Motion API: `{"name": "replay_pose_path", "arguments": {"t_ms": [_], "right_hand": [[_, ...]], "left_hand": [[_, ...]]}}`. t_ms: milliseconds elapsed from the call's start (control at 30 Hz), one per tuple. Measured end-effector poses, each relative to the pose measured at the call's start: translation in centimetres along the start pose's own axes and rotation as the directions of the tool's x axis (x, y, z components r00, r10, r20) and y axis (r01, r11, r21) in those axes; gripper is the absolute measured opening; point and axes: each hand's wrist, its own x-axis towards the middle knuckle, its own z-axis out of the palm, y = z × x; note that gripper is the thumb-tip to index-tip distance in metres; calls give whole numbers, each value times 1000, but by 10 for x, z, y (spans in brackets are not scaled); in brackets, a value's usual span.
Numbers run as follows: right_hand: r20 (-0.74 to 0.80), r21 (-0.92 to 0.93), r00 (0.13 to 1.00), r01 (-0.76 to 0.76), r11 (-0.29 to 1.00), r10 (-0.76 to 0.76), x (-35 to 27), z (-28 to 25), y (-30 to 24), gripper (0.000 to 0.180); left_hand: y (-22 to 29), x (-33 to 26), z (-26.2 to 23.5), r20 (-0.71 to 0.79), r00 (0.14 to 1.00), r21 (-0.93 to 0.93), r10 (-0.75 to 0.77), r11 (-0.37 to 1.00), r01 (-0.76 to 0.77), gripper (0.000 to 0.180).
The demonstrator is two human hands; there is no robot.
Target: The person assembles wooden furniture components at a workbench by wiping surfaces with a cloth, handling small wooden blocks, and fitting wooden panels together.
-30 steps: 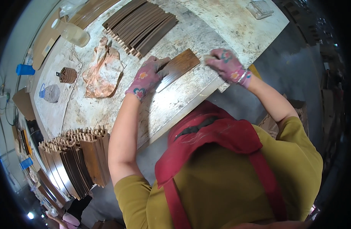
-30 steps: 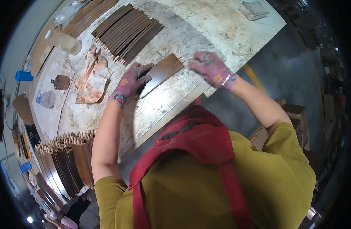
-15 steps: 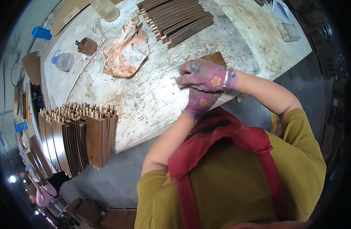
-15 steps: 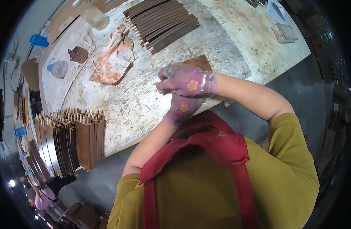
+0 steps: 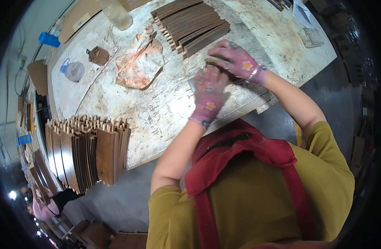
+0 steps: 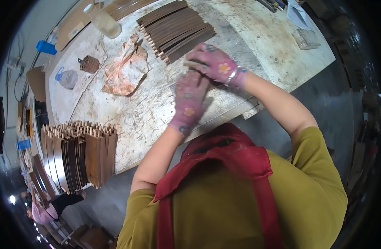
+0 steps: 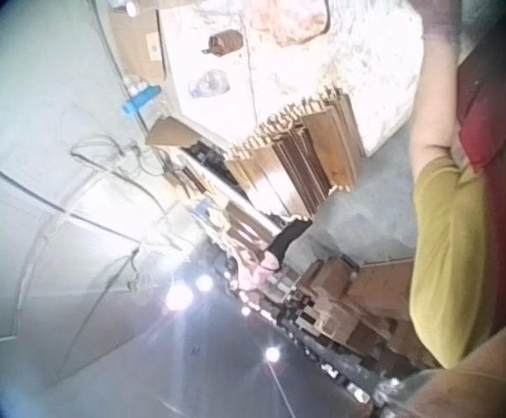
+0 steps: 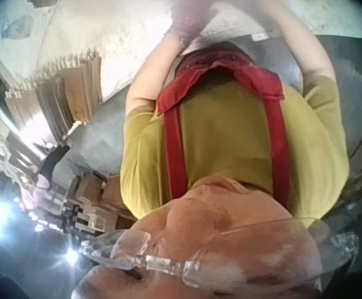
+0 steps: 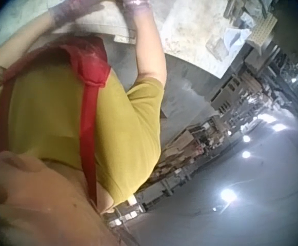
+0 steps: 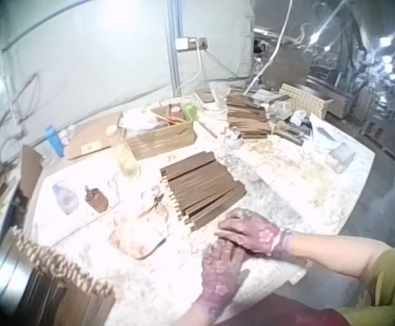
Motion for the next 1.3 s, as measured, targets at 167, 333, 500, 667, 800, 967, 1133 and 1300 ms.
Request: {"name": "replay_pose_path", "arguments": {"t_ms": [167, 333, 500, 667, 800, 967, 1133, 1300], "right_hand": [[-134, 459, 919, -274, 845, 370, -65, -39, 33, 46], [-66, 652, 796, -422, 629, 602, -102, -55, 34, 60], [-69, 645, 770, -450, 617, 634, -88, -23, 38, 46], [-138, 324, 831, -476, 818, 539, -41, 7, 50, 45], [-210, 137, 884, -396, 908, 418, -38, 14, 50, 38], [-116, 41, 916, -381, 924, 383, -77, 6, 13, 32], [-2, -18, 981, -192, 981, 192, -87, -26, 9, 30], [-34, -21, 995, 95, 995, -96, -1, 41, -20, 19]], "left_hand": [[-27, 32, -33, 389, 918, -221, -75, 960, 172, 46], [-66, 57, -47, 575, 811, -71, -110, 980, 184, 53], [-40, 25, -19, 376, 920, 54, -111, 994, 98, 67], [-36, 16, -12, 313, 943, 12, -110, 994, 112, 69], [-37, 18, -14, 323, 939, -7, -115, 992, 123, 69], [-33, 17, -16, 282, 950, -13, -132, 990, 141, 65], [0, 2, -18, 153, 987, -30, 37, 999, -33, 56], [14, -21, 2, 106, 994, -39, -21, 999, 26, 54]]}}
